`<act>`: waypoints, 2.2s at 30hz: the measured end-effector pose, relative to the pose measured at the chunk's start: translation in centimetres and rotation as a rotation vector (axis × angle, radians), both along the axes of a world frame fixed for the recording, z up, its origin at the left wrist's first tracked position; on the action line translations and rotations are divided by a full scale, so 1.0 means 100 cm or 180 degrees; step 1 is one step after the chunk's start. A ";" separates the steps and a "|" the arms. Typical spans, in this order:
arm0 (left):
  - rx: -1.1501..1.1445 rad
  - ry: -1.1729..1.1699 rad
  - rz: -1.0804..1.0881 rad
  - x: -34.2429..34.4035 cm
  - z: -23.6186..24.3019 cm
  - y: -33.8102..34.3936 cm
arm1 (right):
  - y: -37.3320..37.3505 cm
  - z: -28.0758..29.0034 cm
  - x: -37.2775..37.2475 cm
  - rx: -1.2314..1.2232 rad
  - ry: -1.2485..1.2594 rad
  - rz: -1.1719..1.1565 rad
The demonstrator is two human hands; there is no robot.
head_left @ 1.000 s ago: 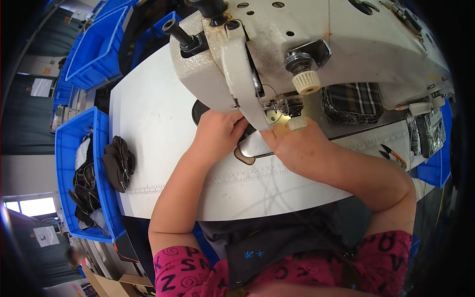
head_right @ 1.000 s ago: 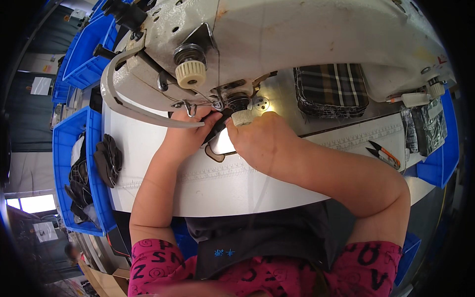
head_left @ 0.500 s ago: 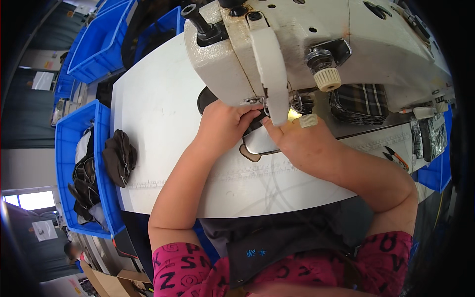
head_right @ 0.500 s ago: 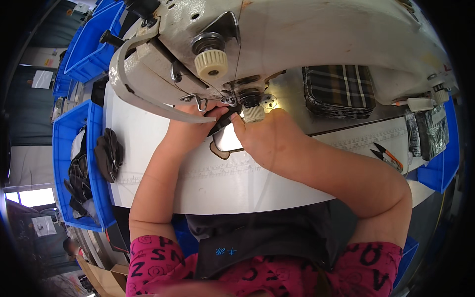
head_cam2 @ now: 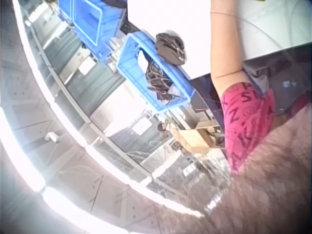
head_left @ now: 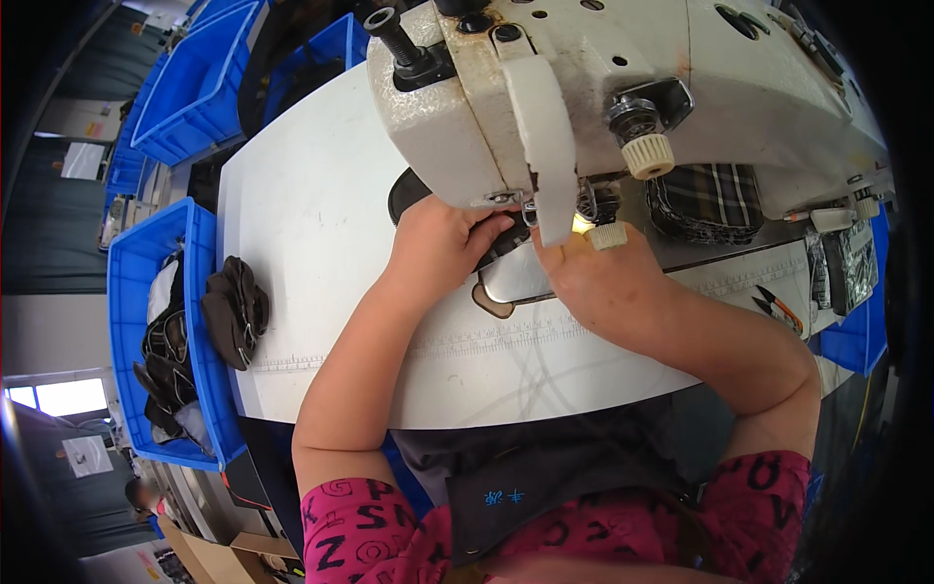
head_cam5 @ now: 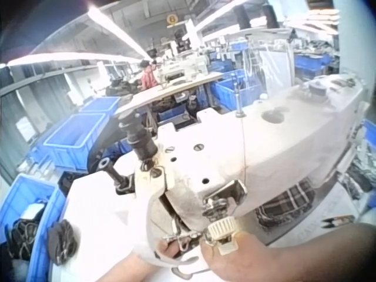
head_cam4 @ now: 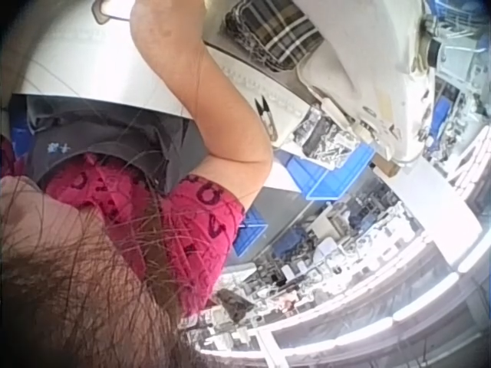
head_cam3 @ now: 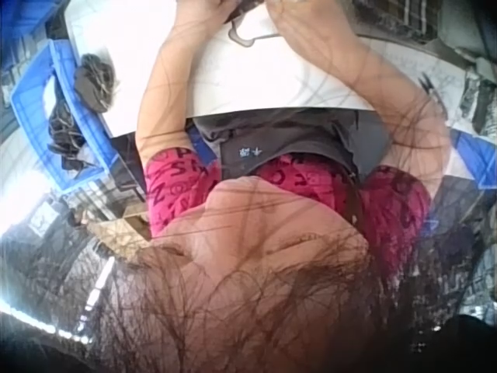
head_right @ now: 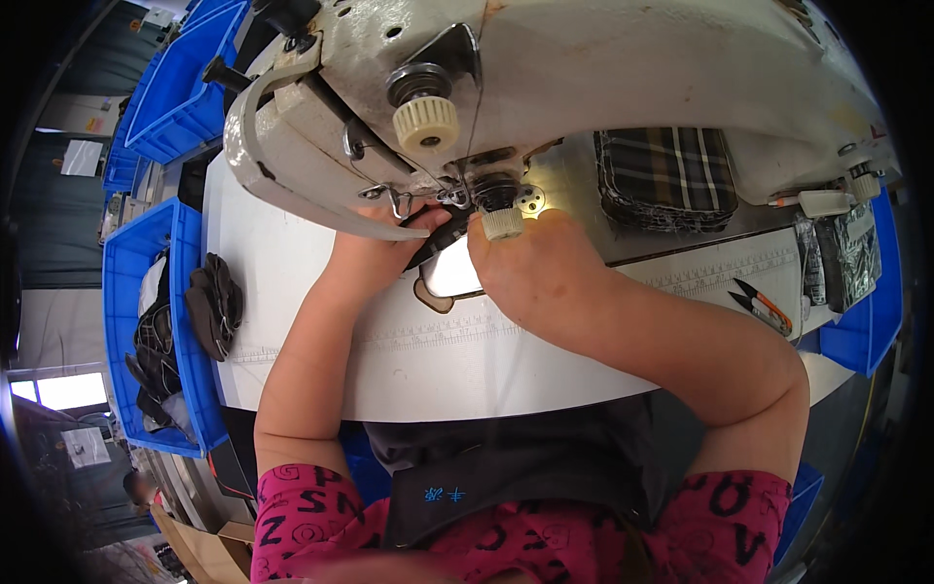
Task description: Sewing fabric and leather components using an industrial sewing machine at a factory workstation.
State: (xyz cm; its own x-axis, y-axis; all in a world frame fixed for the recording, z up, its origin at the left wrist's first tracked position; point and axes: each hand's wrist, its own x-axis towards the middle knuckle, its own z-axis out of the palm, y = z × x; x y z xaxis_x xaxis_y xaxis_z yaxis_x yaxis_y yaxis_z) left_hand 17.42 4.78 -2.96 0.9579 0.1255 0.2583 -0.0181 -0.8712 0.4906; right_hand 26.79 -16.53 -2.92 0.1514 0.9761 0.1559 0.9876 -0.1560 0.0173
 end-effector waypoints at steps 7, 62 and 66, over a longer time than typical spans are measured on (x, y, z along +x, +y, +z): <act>0.0458 -0.0130 -0.0012 0.000 0.002 0.000 | 0.001 -0.003 0.002 0.0112 0.0121 0.0178; 0.0639 0.0320 -0.0284 -0.025 0.030 -0.034 | 0.001 0.012 -0.004 -0.0131 0.0431 0.0221; 0.0657 0.0388 -0.0316 -0.024 0.034 -0.033 | -0.001 0.012 -0.003 -0.0134 0.0489 0.0218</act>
